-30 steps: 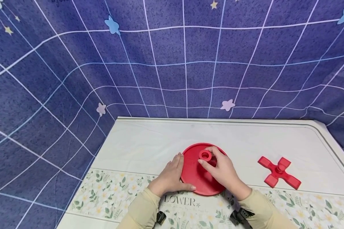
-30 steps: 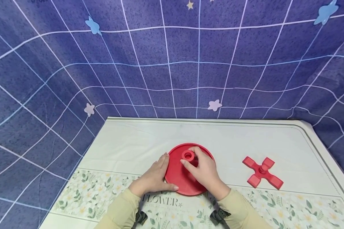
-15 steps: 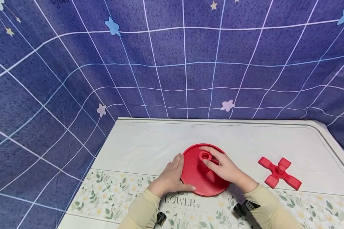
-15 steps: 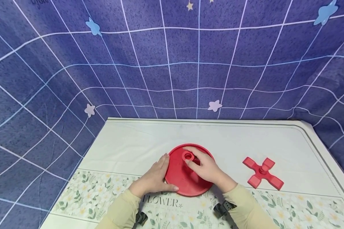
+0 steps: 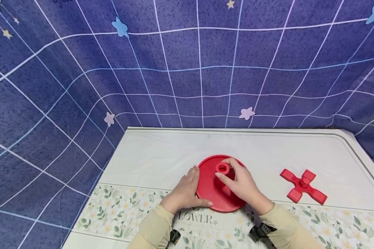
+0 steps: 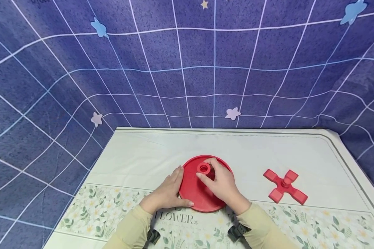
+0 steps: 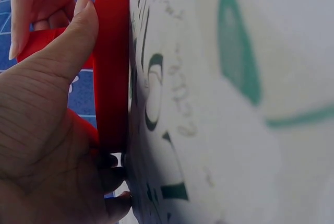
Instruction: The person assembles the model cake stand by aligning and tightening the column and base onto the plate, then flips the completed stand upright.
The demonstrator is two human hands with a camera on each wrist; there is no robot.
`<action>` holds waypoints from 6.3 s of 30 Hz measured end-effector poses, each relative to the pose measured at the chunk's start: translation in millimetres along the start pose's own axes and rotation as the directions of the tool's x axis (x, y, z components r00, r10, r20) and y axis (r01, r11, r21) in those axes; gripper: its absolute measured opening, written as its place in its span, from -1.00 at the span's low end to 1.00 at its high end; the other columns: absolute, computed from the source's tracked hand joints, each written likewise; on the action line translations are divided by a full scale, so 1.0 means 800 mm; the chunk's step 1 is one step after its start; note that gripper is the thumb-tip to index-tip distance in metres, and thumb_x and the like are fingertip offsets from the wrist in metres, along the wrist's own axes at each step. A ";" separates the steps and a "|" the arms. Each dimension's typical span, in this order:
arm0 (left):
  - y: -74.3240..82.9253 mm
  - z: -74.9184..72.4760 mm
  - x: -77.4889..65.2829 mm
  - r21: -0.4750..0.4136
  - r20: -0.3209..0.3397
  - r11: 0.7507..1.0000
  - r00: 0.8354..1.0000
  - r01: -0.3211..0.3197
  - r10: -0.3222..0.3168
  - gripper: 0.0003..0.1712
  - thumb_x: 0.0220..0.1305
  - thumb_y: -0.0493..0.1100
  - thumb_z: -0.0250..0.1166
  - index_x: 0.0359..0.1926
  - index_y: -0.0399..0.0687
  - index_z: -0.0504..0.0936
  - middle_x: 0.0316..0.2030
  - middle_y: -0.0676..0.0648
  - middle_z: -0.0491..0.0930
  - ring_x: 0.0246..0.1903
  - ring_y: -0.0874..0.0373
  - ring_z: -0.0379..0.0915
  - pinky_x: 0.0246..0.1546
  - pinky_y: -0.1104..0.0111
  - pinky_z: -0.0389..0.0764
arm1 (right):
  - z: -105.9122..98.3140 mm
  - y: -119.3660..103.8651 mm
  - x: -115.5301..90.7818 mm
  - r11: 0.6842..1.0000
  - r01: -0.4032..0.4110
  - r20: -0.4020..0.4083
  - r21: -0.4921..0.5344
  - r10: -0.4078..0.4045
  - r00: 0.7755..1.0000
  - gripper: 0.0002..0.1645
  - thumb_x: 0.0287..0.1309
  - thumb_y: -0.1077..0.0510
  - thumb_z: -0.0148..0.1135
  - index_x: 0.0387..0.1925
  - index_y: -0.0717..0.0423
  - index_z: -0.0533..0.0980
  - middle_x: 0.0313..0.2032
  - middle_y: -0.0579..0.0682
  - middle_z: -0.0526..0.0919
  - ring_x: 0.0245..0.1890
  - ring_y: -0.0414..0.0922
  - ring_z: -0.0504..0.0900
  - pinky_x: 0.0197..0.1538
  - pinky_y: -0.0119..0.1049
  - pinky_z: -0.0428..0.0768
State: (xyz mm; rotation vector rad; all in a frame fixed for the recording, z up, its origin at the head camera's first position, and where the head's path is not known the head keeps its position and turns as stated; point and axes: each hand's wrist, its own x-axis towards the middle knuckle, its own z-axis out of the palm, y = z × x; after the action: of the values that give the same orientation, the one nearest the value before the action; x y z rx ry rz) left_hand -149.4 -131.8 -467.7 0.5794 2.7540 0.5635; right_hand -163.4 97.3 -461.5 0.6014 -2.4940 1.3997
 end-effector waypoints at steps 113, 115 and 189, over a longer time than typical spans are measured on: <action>-0.002 0.009 0.009 -0.069 -0.007 0.998 1.000 0.002 -0.002 0.46 -0.09 0.44 0.41 0.50 -0.34 -0.14 0.51 -0.26 -0.16 0.49 -0.11 -0.28 0.42 -0.04 -0.07 | -0.240 0.108 -0.143 0.725 -0.406 -0.204 -0.556 0.355 0.912 -0.64 -0.13 0.12 0.50 -0.31 0.25 0.59 -0.48 0.02 0.54 -0.57 -0.17 0.43 -0.55 -0.26 0.29; -0.002 0.008 0.009 -0.071 -0.007 0.997 1.000 0.002 -0.003 0.46 -0.10 0.44 0.41 0.51 -0.33 -0.14 0.51 -0.26 -0.16 0.49 -0.12 -0.28 0.42 -0.04 -0.07 | -0.241 0.102 -0.141 0.742 -0.412 -0.226 -0.529 0.344 0.911 -0.63 -0.11 0.14 0.49 -0.27 0.28 0.58 -0.46 0.05 0.58 -0.60 -0.17 0.43 -0.57 -0.26 0.30; -0.002 0.005 0.003 -0.041 0.006 0.999 1.000 -0.029 0.029 0.42 -0.04 0.44 0.36 0.51 -0.33 -0.15 0.51 -0.26 -0.16 0.49 -0.15 -0.31 0.41 -0.10 -0.08 | -0.030 -0.069 0.014 0.567 0.592 0.425 -0.573 -0.412 0.806 -0.27 0.08 0.19 0.39 0.29 -0.33 0.46 0.04 0.00 0.52 0.14 0.01 0.39 0.16 -0.07 0.48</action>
State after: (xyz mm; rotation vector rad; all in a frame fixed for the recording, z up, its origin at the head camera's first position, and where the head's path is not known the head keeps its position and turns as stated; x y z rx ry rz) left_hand -150.8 -130.4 -472.4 0.6116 2.7249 0.6216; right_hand -148.6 89.7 -402.2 1.2295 -2.4360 0.1393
